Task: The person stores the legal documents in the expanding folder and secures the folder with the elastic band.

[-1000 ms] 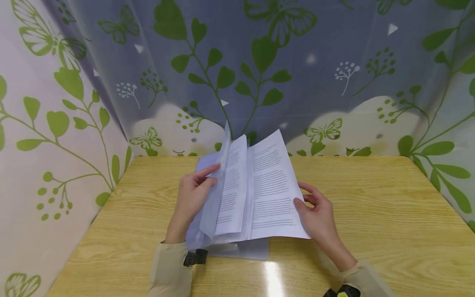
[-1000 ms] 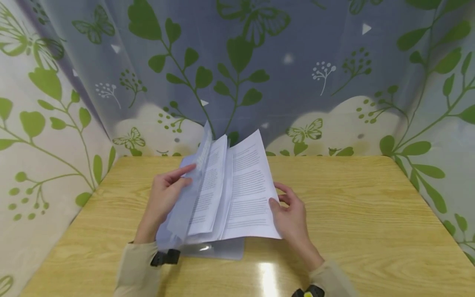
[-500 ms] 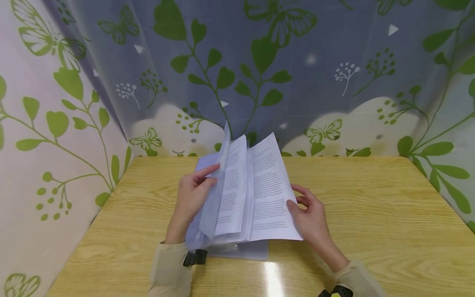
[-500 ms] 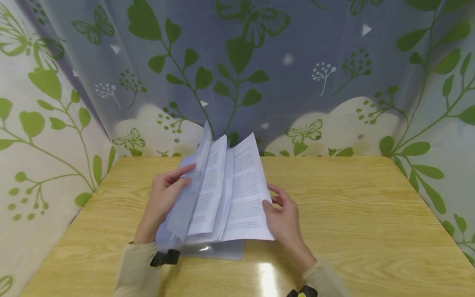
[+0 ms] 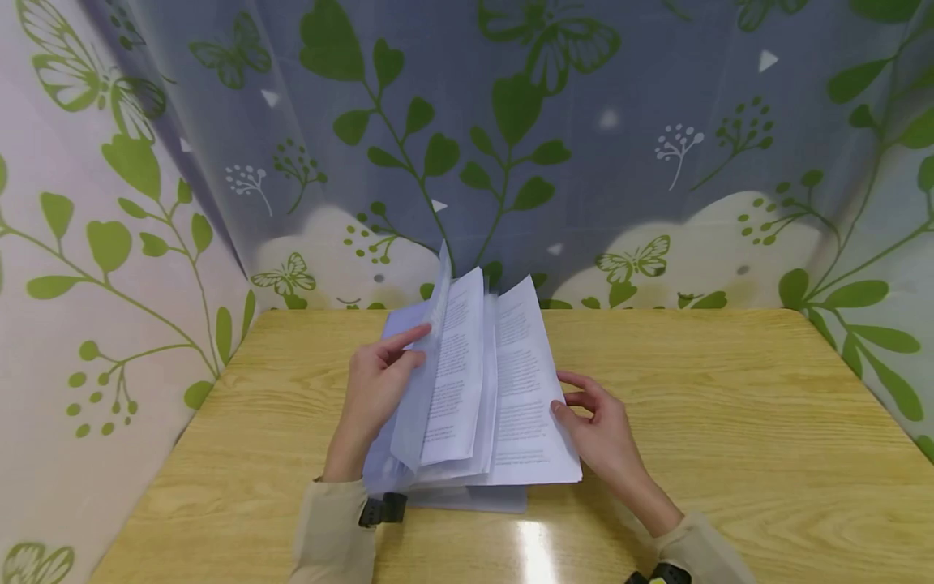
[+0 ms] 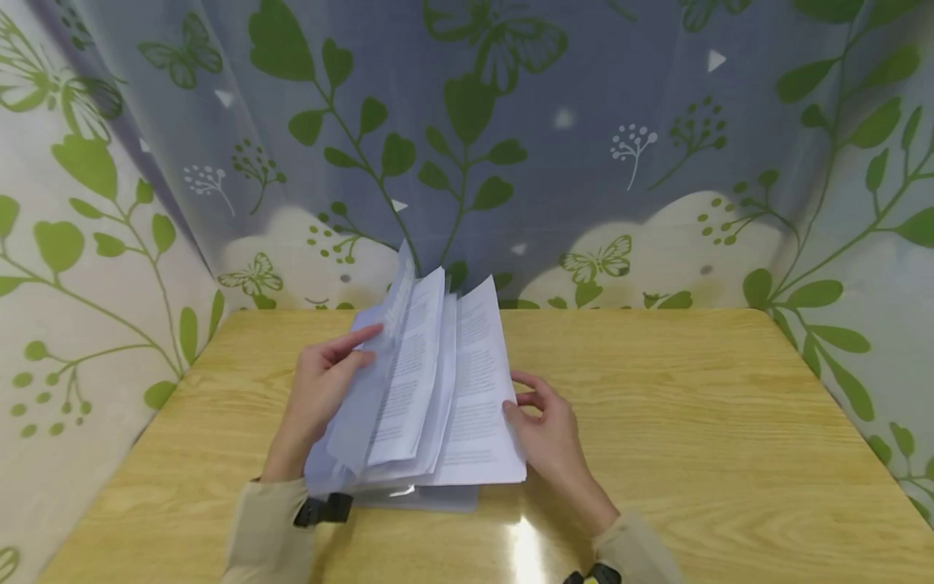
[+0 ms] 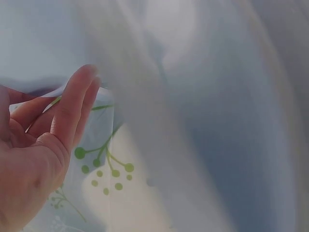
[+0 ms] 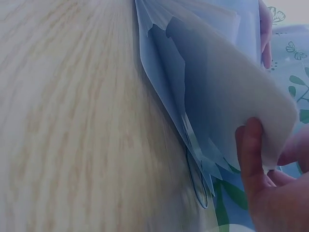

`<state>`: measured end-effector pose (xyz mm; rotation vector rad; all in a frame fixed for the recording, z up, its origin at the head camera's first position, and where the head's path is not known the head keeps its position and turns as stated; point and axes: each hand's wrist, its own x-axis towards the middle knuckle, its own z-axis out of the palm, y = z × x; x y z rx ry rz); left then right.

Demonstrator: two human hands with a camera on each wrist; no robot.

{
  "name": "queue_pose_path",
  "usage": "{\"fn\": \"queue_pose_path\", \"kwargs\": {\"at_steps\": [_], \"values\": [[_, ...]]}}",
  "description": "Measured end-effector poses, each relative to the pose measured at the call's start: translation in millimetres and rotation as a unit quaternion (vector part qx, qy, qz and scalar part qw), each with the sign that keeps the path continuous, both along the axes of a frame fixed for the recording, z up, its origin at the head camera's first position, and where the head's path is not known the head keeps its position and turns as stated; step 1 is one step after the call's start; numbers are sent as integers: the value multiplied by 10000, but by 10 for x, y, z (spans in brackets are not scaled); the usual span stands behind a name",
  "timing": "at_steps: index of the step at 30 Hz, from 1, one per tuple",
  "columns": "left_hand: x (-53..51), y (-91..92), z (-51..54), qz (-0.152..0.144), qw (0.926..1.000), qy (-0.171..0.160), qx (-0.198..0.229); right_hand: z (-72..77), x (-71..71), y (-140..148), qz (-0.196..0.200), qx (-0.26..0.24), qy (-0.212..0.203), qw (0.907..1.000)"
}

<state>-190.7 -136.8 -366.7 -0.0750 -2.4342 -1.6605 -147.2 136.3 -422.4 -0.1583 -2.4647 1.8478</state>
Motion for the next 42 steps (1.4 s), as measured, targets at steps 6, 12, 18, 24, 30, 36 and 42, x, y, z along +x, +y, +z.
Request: {"fn": "queue_pose_path", "kwargs": {"at_steps": [6,12,18,24,30,36,42], "values": [[-17,5,14,25,10000,41,-35,-7,12,21,106,159,-57,9998],[-23,5,5,60,10000,35,-26,2,7,26,185,-112,-164,9996],[-7,2,-5,68,10000,68,-3,-5,1,-8,127,-55,-150,9998],[-14,2,-2,54,9999,89,38,0,-27,-64,160,-85,-125,9998],[-6,-2,-7,32,10000,50,63,3,-39,-129,184,-171,-145,9996],[-9,4,-5,36,10000,85,28,1,-52,-175,203,-223,-132,9995],[-5,5,-12,50,10000,54,52,-12,-61,-212,228,-260,-177,9992]]}}
